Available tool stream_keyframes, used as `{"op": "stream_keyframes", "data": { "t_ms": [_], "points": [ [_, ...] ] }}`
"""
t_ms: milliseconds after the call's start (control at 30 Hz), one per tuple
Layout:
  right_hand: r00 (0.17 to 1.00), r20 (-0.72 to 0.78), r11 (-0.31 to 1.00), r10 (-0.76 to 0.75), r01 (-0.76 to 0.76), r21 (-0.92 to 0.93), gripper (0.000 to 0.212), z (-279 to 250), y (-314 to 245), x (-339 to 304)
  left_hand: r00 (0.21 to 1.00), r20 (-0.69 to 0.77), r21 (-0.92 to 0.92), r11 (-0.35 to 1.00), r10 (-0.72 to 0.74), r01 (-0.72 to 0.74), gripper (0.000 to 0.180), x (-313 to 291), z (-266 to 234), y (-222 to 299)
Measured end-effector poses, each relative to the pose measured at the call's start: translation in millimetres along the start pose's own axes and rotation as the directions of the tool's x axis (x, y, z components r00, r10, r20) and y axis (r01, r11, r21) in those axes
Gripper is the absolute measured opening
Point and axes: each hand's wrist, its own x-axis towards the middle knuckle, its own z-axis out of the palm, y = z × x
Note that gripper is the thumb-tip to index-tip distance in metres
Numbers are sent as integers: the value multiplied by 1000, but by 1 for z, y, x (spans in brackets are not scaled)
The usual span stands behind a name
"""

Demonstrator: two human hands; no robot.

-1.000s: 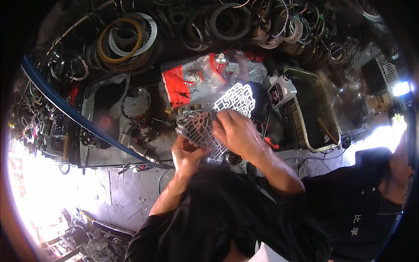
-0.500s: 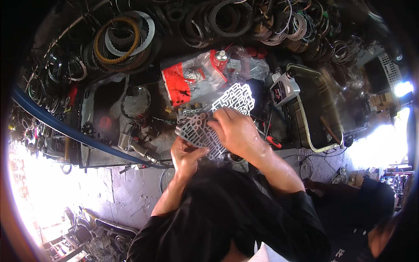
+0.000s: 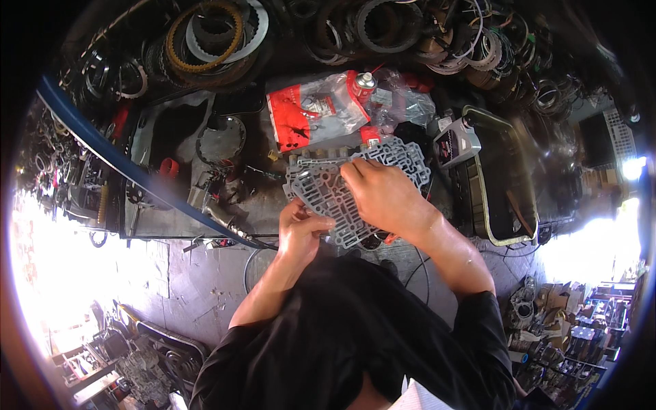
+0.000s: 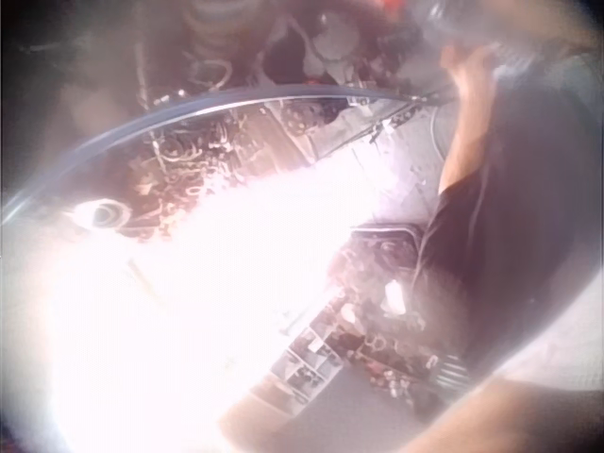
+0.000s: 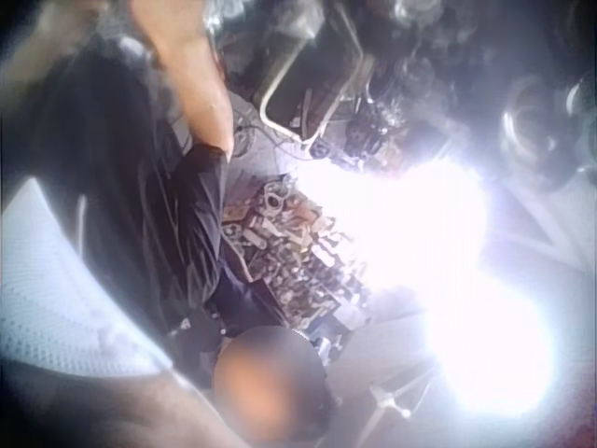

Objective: The person places small metal rings into a transmission valve body, then wipes the surface with a cloth. They continue inserting additional rings into the valve body and inspect the assembly by turning it over.

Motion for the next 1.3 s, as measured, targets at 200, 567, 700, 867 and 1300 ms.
{"op": "stream_keyframes", "data": {
  "t_ms": [200,567,700,867,1300],
  "points": [
    [981,191,999,-30,23,43,36,-2,11,3,998,0,-125,990,-57,57,49,3,-1,-7],
    [999,-12,997,41,-42,-65,30,19,7,6,995,78,-136,987,-69,80,47,6,-11,-8],
    [963,-193,982,187,-186,27,43,15,0,-5,997,67,-92,995,-29,35,48,11,-15,-6],
    [617,-359,680,701,-424,598,30,18,4,-56,989,108,-161,983,105,-87,55,20,-32,-1],
    [614,381,-529,691,69,846,43,91,25,-76,987,30,-105,983,156,-152,73,38,-36,2]
  ]
}}
